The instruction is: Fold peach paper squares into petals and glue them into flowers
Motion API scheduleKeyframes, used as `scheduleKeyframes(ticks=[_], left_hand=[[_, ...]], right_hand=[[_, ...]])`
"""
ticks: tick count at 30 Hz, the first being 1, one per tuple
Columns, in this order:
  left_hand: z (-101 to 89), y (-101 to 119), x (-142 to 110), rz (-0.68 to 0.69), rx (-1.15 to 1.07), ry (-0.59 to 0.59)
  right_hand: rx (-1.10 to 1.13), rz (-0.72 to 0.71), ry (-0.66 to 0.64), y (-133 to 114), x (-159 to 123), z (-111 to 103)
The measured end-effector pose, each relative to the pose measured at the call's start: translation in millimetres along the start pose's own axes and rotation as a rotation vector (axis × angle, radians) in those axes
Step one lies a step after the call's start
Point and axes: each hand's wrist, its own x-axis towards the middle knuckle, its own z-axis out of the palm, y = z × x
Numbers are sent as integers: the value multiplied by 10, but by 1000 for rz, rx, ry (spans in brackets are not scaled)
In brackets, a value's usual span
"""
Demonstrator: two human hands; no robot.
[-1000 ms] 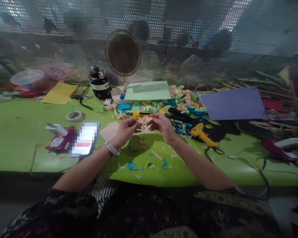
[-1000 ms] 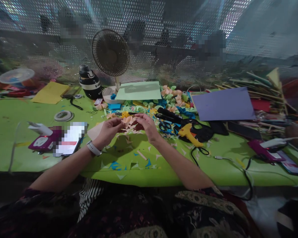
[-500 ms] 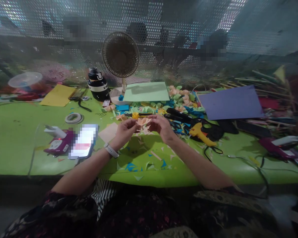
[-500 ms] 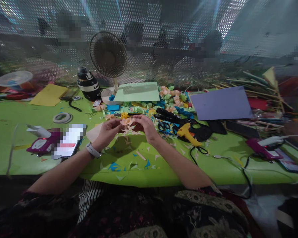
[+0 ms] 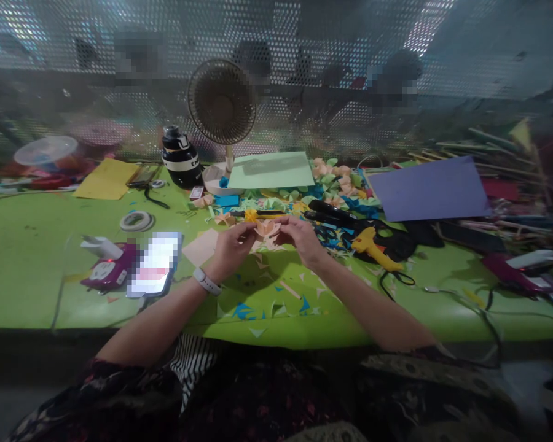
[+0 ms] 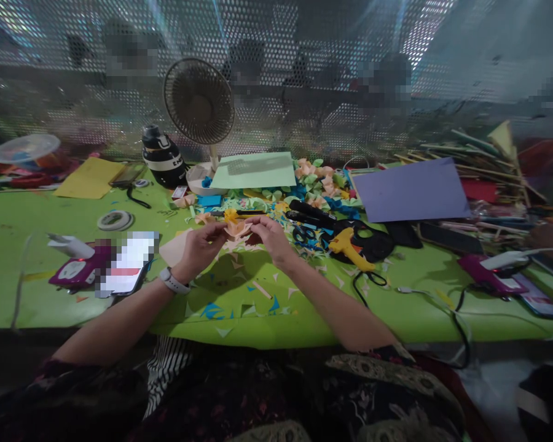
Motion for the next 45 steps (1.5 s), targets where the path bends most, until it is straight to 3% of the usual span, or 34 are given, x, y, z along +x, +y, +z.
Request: scheduleKeyframes(ticks=[4, 9, 15, 20, 23, 28, 37, 45], left_hand=[[19, -19, -19, 92, 50, -3], [59, -3, -44, 86, 21, 11], [36, 79, -64, 37, -72, -55], [-41, 118, -42, 280, 29, -99], [-38, 76, -36, 369, 77, -120], [11, 5, -58, 242, 97, -120], [52, -9, -49, 74, -71, -172], [46, 27, -30, -56, -213, -201]], right_hand=[[-24, -21, -8, 26, -6, 31], [-110, -62, -17, 98, -38, 91], [-296, -261, 17, 111, -23, 25], [-655, -506, 58, 83, -36, -40], [-761, -574, 54, 87, -80, -10], [-820, -596, 10, 85, -134, 53], [-874, -726, 20, 89, -128, 15], [-911, -687, 39, 131, -95, -10]])
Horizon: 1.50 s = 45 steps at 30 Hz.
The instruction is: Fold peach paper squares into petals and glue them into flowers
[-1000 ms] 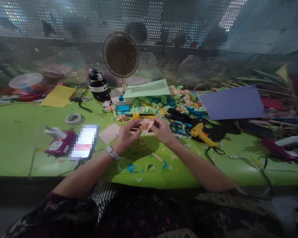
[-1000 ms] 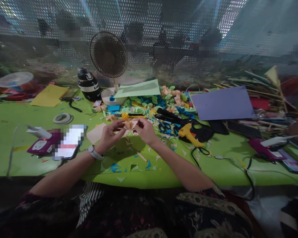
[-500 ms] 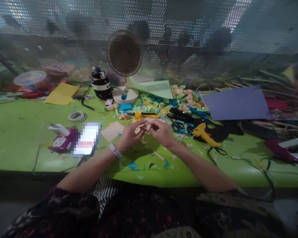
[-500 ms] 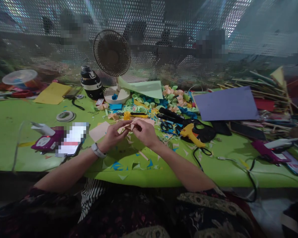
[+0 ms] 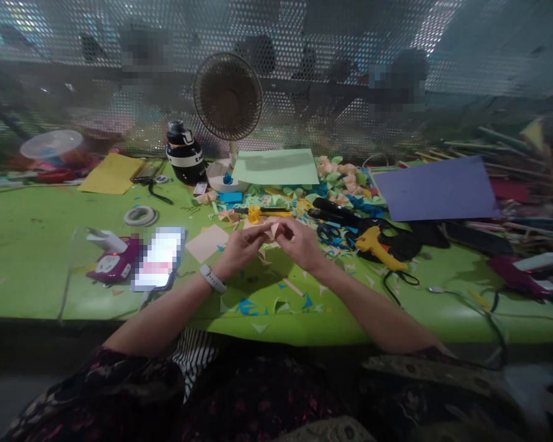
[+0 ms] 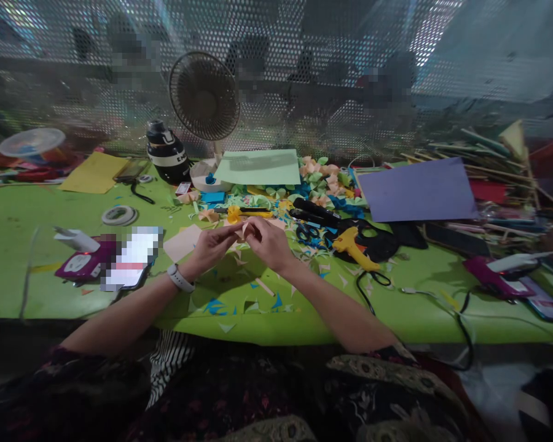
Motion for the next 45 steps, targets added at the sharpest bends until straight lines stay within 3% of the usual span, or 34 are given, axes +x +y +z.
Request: scheduleKeyframes(ticks=[10, 22, 32, 45], left_hand=[[-37, 88, 15, -216, -307, 6], [-34, 69, 26, -173, -263, 2], [-52, 93, 18, -156, -302, -18], [-97, 105, 24, -191, -301, 9]], right_hand=[[20, -112, 9, 35, 14, -25], [-186, -231, 88, 66, 28, -45], [-119, -312, 73, 162, 32, -22], [-239, -447, -62, 202, 55, -80]])
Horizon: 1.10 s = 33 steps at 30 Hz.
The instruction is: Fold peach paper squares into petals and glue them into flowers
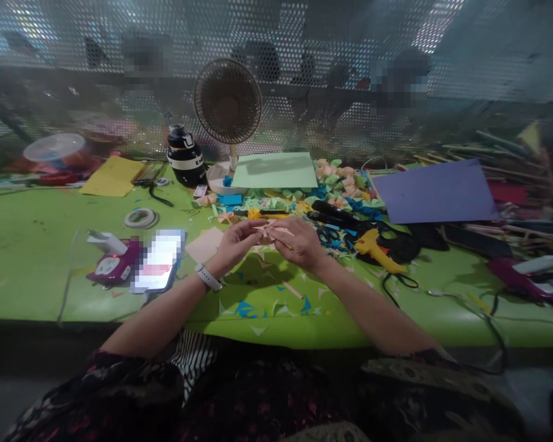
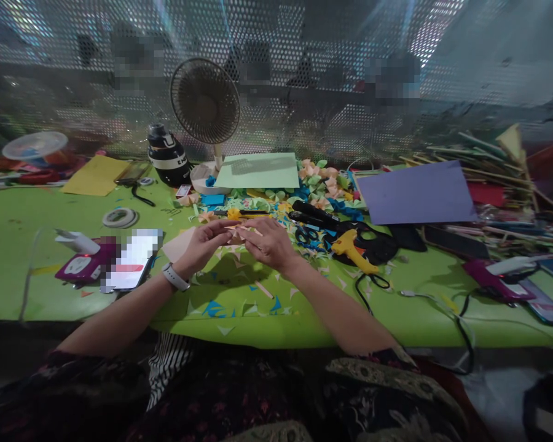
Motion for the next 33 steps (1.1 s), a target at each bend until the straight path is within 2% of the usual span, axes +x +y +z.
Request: scheduleKeyframes(ticks=[6, 10, 13, 16, 19, 22, 27, 33], left_hand=[[41, -14, -8, -52, -61, 22], [23, -51, 19, -57, -140, 18], [2, -57, 32, -31, -145, -11], [10, -53, 31, 16, -115, -40], [38, -42, 24, 70, -80, -66], [60, -18, 16, 105, -47, -77], [65, 11, 11, 130, -11, -57], [32, -26, 25, 92, -90, -67]], right_hand=[[-39, -7, -65, -19, -17, 31], [124, 41, -39, 8, -20, 4], [354, 146, 12, 21, -6, -24], [488, 337, 93, 1, 32, -31], [530, 486, 48, -45, 81, -31], [507, 467, -50, -91, 120, -41], [447, 395, -31, -118, 128, -66], [537, 380, -47, -109, 111, -64]])
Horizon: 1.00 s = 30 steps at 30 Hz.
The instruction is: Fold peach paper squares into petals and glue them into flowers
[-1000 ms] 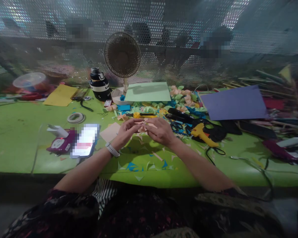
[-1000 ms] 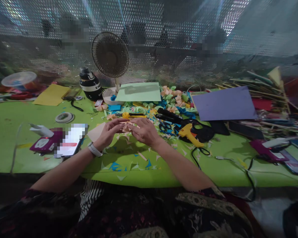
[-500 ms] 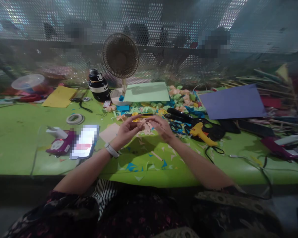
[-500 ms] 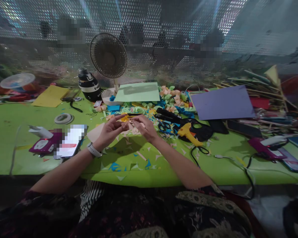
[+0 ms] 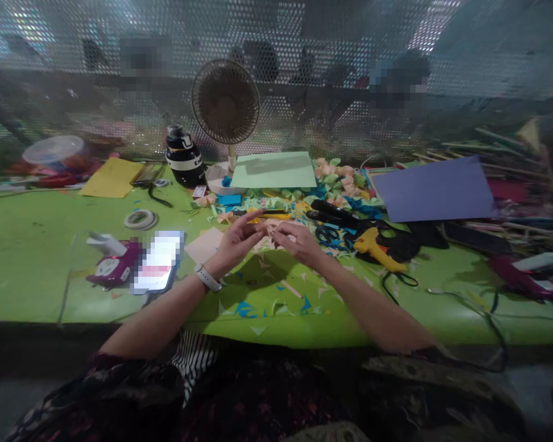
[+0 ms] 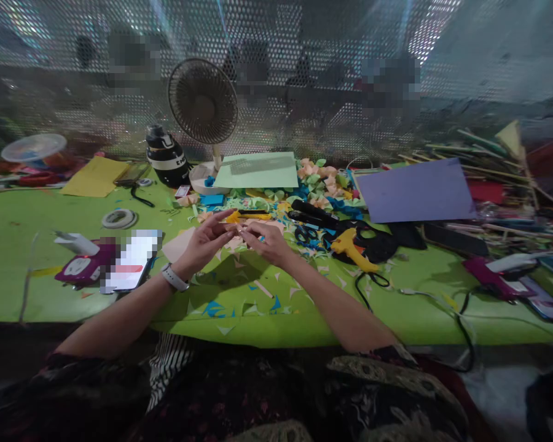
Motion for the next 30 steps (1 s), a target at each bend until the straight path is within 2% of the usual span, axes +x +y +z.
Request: scheduleKeyframes(ticks=[4, 8, 13, 15, 18, 21, 24, 27, 30], left_hand=[[-32, -26, 0, -53, -87, 15], [-31, -21, 6, -56, -90, 52], [-7, 18, 16, -67, -78, 63], [-10, 28, 20, -78, -72, 61], [-31, 38, 24, -105, -55, 91], [-56, 35, 23, -137, -82, 111], [-64, 12, 15, -117, -88, 53], [-54, -11, 5, -95, -75, 33], [-47, -24, 6, -93, -60, 39]], right_hand=[[-37, -39, 4, 2, 2, 10], [-90, -88, -52, -17, -9, 17], [-64, -50, -83, -54, -13, 22], [-10, 5, -99, -67, -9, 22], [181, 167, -105, -69, 3, 29], [482, 367, -17, -43, 20, 53], [733, 519, 82, -12, 36, 86], [827, 573, 101, -6, 41, 114], [812, 578, 70, -17, 36, 131]])
